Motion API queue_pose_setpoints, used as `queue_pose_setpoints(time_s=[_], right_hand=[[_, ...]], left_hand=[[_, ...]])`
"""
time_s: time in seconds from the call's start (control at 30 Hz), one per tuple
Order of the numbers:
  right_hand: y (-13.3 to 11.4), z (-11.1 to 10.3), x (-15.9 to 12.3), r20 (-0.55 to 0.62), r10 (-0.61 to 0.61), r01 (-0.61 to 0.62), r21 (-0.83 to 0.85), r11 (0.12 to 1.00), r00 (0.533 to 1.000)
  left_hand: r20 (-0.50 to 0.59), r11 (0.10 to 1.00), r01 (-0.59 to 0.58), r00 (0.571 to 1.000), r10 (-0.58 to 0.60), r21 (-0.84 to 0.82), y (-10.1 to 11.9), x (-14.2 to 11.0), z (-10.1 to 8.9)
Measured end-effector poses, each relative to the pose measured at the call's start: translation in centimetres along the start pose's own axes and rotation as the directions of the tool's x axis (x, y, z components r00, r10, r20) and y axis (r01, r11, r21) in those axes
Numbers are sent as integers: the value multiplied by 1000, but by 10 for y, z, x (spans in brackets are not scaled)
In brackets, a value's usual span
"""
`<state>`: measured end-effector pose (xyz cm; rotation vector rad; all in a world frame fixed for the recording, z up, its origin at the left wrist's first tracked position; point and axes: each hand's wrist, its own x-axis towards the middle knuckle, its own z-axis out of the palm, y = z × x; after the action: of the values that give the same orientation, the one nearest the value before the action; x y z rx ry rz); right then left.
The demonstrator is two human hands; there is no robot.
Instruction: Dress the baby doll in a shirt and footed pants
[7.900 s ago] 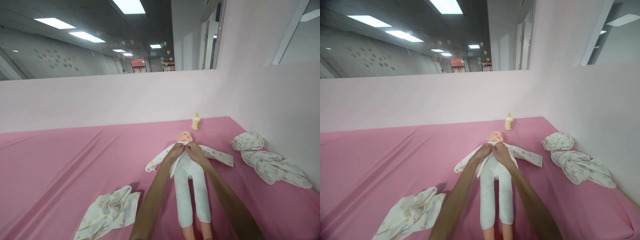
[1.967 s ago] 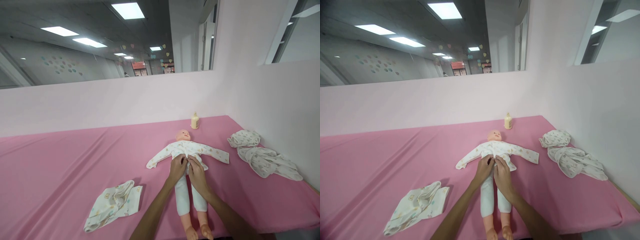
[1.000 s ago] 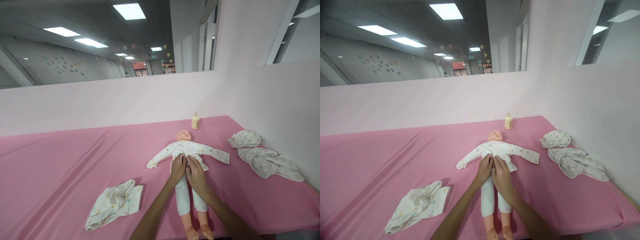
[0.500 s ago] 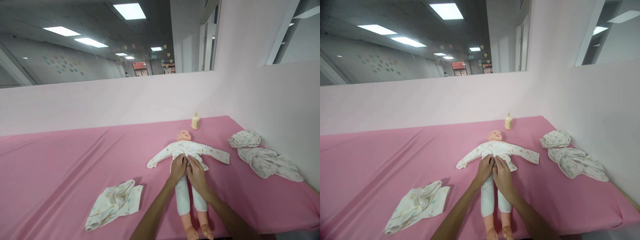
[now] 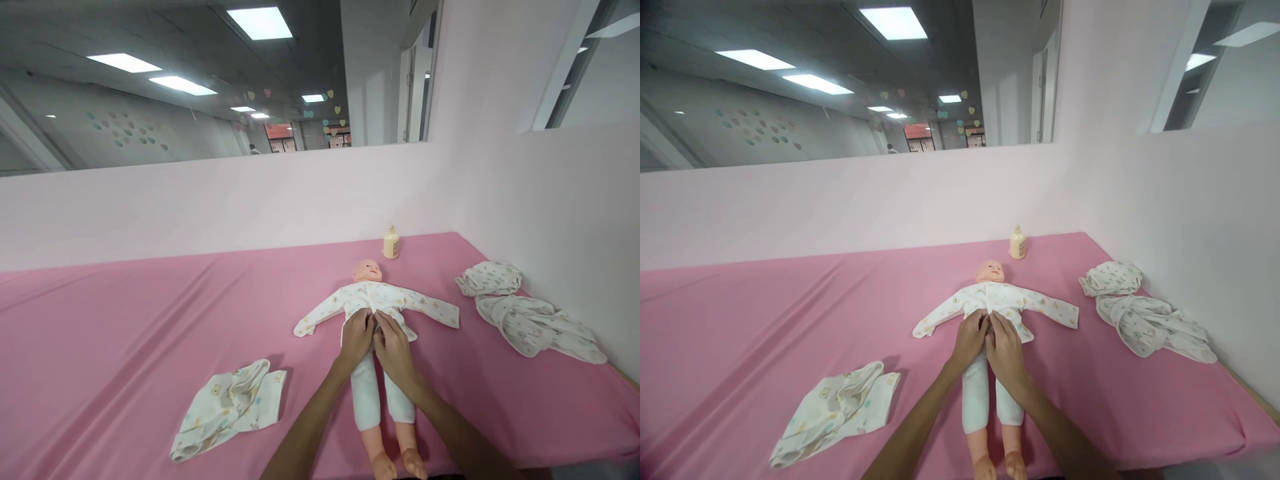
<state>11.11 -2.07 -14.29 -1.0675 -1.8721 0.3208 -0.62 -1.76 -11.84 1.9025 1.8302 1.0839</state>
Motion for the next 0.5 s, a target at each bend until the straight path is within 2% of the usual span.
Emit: queue_pose_setpoints(time_s=[0.33, 0.5], right_hand=[[-2, -1, 0, -1, 10, -10, 8, 1000, 1000], [-2, -1, 0, -4, -5, 5, 19, 1000, 1000]], left_hand=[[-3, 1000, -10, 1000, 10, 20, -1, 0, 1], [29, 999, 20, 999, -21, 28, -1, 1, -1]])
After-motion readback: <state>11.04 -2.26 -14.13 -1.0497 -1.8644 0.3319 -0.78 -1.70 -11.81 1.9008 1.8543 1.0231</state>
